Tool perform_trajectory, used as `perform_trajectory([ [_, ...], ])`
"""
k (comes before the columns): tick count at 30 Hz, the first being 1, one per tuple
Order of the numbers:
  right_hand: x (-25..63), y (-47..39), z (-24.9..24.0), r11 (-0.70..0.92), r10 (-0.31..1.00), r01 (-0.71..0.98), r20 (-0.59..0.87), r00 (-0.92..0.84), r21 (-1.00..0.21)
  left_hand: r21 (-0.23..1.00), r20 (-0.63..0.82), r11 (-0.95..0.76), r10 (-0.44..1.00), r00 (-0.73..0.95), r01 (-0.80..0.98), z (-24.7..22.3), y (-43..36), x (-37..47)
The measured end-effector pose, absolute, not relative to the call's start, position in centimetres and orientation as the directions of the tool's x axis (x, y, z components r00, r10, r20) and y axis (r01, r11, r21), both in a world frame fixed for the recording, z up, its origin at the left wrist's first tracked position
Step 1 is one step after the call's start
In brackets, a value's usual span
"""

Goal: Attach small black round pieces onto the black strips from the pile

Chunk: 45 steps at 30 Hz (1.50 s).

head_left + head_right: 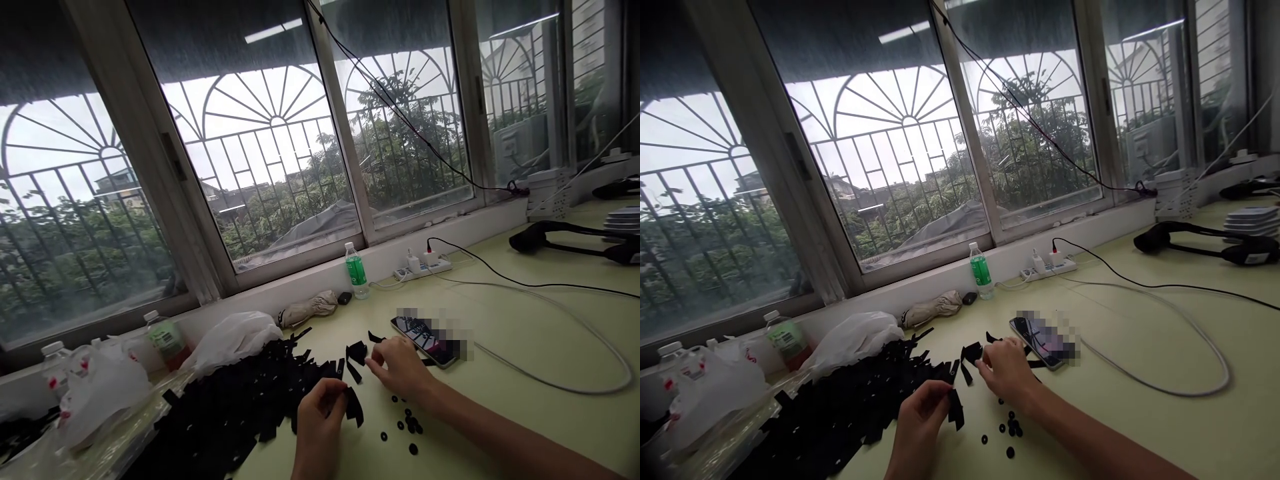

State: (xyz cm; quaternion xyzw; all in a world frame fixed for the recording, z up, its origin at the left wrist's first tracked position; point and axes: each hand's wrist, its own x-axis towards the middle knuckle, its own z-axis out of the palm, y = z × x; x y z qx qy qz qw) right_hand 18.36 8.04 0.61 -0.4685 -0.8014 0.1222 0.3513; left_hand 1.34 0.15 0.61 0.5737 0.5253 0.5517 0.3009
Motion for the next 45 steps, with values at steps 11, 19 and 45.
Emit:
perform_trajectory([
  [11, 16.0, 5.5, 0.0, 0.572, 0.725, 0.109, 0.439, -0.53, -0.813, 0.951, 0.28, -0.261, 0.954, -0.11, 0.164, 0.0, 0.9, 1.0],
  [19, 15.6, 5.2, -0.8, 0.565, 0.748, 0.138, 0.435, -0.501, -0.813, 0.964, 0.234, -0.22, 0.969, -0.085, 0.147, 0.0, 0.7, 1.1],
  [45, 22.2, 11.9, 0.8, 0.543, 0.839, 0.723, 0.256, -0.48, -0.427, 0.322, 0.539, -0.045, 0.83, -0.144, 0.946, 0.5, 2.0, -4.5],
])
